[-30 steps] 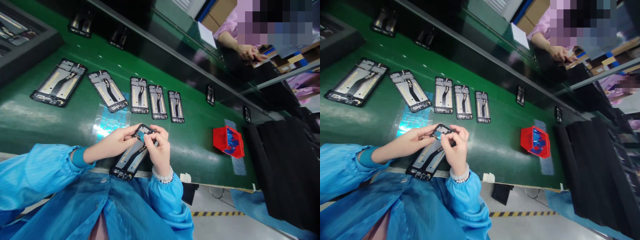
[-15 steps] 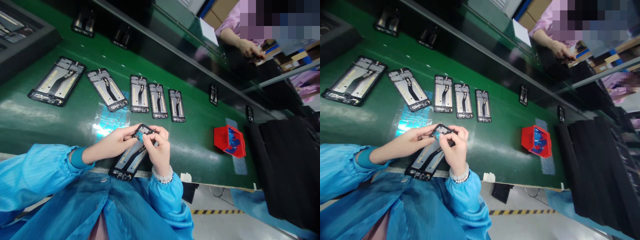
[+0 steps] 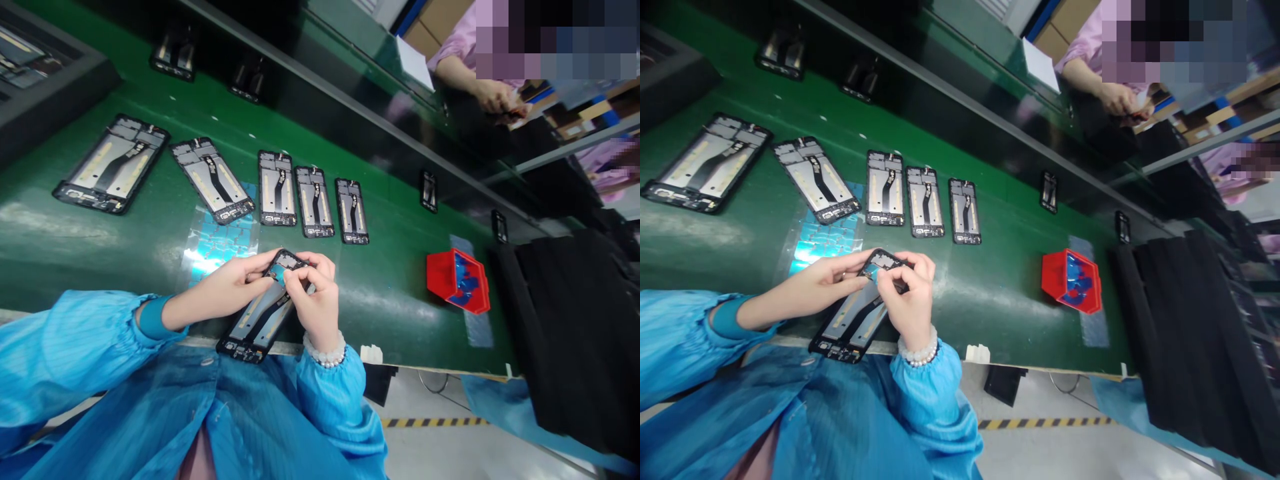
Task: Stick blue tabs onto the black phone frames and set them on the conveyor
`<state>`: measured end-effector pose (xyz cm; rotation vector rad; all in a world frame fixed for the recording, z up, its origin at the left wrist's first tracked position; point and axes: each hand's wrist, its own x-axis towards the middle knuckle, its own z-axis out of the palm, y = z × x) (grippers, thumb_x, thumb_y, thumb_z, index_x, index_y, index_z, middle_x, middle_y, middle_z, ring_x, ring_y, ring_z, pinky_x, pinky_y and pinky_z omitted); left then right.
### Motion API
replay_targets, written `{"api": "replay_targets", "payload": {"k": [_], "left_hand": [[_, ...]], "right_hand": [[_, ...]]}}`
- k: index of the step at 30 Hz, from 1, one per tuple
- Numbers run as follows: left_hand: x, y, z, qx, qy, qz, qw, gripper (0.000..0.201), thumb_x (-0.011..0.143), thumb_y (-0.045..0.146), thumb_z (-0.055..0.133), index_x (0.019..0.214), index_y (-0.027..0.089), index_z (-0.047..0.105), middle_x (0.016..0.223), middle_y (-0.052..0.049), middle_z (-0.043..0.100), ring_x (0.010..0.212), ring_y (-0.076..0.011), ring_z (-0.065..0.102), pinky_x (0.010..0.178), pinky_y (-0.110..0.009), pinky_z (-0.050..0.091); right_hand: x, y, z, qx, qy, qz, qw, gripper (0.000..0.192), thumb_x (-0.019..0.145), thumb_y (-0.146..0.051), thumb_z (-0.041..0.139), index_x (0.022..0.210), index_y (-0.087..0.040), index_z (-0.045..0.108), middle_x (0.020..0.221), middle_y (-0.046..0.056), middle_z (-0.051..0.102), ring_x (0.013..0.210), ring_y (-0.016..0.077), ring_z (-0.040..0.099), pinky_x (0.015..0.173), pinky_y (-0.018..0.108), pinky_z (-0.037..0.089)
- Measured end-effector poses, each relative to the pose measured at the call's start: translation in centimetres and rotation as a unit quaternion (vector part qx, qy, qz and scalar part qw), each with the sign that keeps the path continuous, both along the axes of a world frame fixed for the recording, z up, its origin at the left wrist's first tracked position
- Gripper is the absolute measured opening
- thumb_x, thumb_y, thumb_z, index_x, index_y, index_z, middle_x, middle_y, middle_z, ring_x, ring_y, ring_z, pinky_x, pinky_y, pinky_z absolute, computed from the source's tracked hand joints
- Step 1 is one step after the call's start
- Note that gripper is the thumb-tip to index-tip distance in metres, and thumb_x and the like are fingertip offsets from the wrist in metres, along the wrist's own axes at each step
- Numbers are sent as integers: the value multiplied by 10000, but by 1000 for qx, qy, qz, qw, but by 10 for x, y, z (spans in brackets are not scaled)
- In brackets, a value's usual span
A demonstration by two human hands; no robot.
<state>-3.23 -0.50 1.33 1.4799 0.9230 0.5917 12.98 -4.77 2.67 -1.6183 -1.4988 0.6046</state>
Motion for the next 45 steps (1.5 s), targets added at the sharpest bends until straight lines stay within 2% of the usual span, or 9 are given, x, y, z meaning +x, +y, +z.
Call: {"api": "replay_targets", "payload": {"k": [8,21,26,30,33,37,40,42,45], "left_hand": [[6,-2,9,-34,-37,-6,999,347,866,287,508,1183,160,569,1050,-64,691,900,-184,655,758,-260,533],[14,-10,11,-14,-30,55,998,234,859,276,492,1056,161,543,964,-60,719,895,-190,679,744,-282,548],[14,-16,9,18,-30,71,997,219,873,255,489,1066,159,532,996,-71,715,884,-173,680,744,-262,545],[14,-23,10,37,-27,87,995,226,895,278,489,1085,161,520,976,-76,721,837,-167,689,676,-235,543],[12,-26,13,75,-5,79,994,258,919,298,458,1132,164,517,979,-75,723,837,-176,695,659,-235,540],[11,-26,15,208,96,39,973,371,948,330,374,1239,146,513,1042,-99,713,893,-221,694,717,-288,539],[11,-25,13,270,148,26,951,481,958,339,299,1326,81,470,1177,-152,667,1009,-263,667,806,-332,533],[10,-24,13,268,146,28,952,521,957,347,278,1349,54,455,1237,-162,634,1082,-271,635,865,-342,521],[8,-20,13,195,119,20,973,533,958,369,273,1374,86,449,1279,-123,615,1121,-251,613,894,-323,516]], "right_hand": [[0,-2,1,14,-16,8,1000,203,799,-200,608,598,-206,583,944,49,603,1020,195,504,925,389,384],[-2,-11,8,44,-77,34,995,149,850,-200,561,702,-194,564,968,57,561,1021,186,527,882,370,409],[-13,-18,7,38,-79,-11,996,161,838,-210,580,682,-197,541,1032,64,554,1085,197,498,924,387,397],[-18,-20,-2,48,-22,-117,992,166,776,-242,636,732,-201,481,1094,82,503,1135,213,480,943,406,412],[-16,-20,-5,10,84,-179,980,410,634,-290,748,906,-206,453,1171,102,477,1093,215,516,886,383,472],[-16,-19,3,-92,254,-126,955,585,647,-307,736,1139,-211,433,1102,60,559,919,151,613,815,311,527],[-18,-19,10,-106,264,-131,950,541,677,-295,712,1141,-210,445,991,26,579,815,124,625,777,285,542],[-16,-20,11,-102,244,-121,957,518,693,-279,688,1145,-210,444,972,21,564,831,125,620,792,288,540],[-9,-21,8,-98,214,-79,969,580,688,-265,675,1203,-218,413,1027,33,542,936,147,602,839,304,527]]}}
